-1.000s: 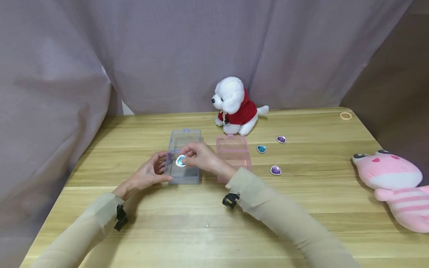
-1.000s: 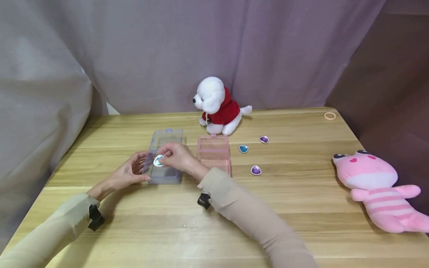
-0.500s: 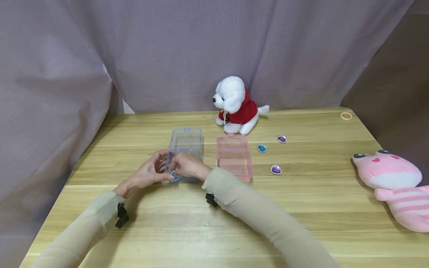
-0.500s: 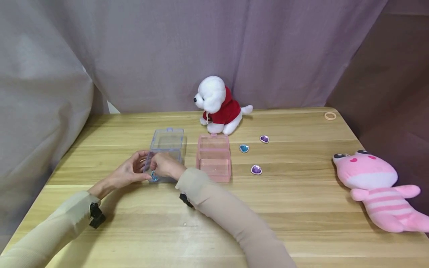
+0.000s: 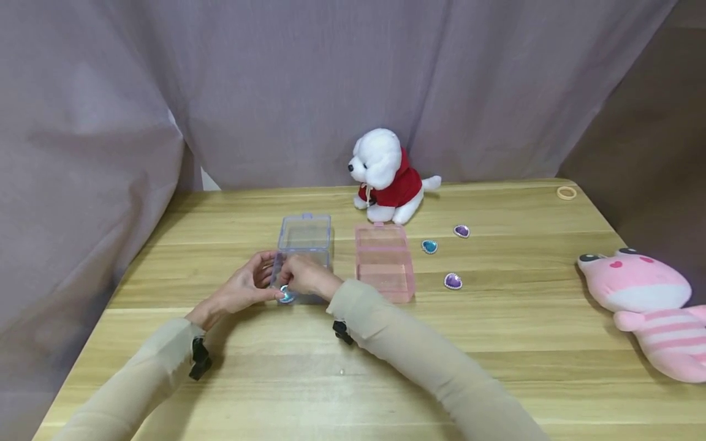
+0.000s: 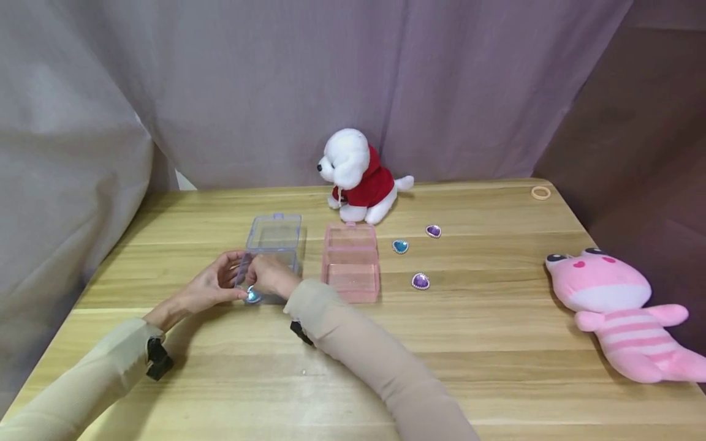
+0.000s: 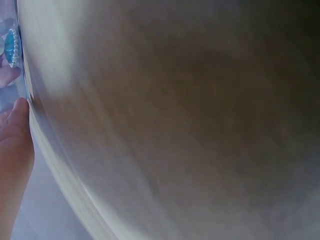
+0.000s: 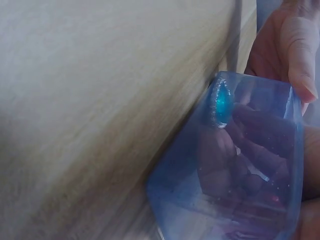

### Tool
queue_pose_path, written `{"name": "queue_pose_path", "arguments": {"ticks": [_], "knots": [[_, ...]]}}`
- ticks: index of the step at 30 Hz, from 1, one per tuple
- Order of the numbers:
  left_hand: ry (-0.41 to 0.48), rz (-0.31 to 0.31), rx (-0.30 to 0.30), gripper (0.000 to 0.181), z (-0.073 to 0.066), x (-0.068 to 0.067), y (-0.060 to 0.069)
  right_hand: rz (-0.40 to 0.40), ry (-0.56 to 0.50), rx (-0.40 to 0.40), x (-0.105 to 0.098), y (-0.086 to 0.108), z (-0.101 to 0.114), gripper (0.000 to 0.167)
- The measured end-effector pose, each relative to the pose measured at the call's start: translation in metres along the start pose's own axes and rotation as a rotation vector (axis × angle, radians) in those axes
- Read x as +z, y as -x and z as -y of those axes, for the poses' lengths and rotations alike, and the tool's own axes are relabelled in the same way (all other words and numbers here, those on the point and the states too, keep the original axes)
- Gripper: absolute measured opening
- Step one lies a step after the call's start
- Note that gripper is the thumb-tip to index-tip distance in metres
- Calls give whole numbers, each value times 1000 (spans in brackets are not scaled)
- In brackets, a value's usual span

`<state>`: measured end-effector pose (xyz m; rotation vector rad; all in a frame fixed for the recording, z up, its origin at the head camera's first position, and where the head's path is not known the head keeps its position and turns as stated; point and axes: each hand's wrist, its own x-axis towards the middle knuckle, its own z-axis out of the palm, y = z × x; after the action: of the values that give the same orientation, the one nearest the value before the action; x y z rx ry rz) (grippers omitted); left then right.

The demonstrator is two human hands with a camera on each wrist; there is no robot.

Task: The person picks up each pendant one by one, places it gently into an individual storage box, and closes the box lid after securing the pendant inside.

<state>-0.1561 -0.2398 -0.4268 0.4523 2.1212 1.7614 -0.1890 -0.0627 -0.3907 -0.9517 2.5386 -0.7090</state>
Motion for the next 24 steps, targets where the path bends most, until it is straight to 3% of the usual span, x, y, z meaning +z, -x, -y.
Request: {"name": "queue_pose_path", "arguments": {"ticks": [9, 15, 20, 24], "knots": [[-29, -3, -17, 86, 4, 1, 5, -28, -20, -14, 2, 7, 2, 10], [-63, -25, -11, 83, 6, 0, 6, -104, -176, -38, -24, 26, 1, 21], [-65, -24, 1, 82, 7, 0, 5, -314, -326, -28, -64, 55, -38, 18], [-77, -26, -1, 82, 7, -2, 6, -470, -421, 89, -91, 81, -89, 20]]}}
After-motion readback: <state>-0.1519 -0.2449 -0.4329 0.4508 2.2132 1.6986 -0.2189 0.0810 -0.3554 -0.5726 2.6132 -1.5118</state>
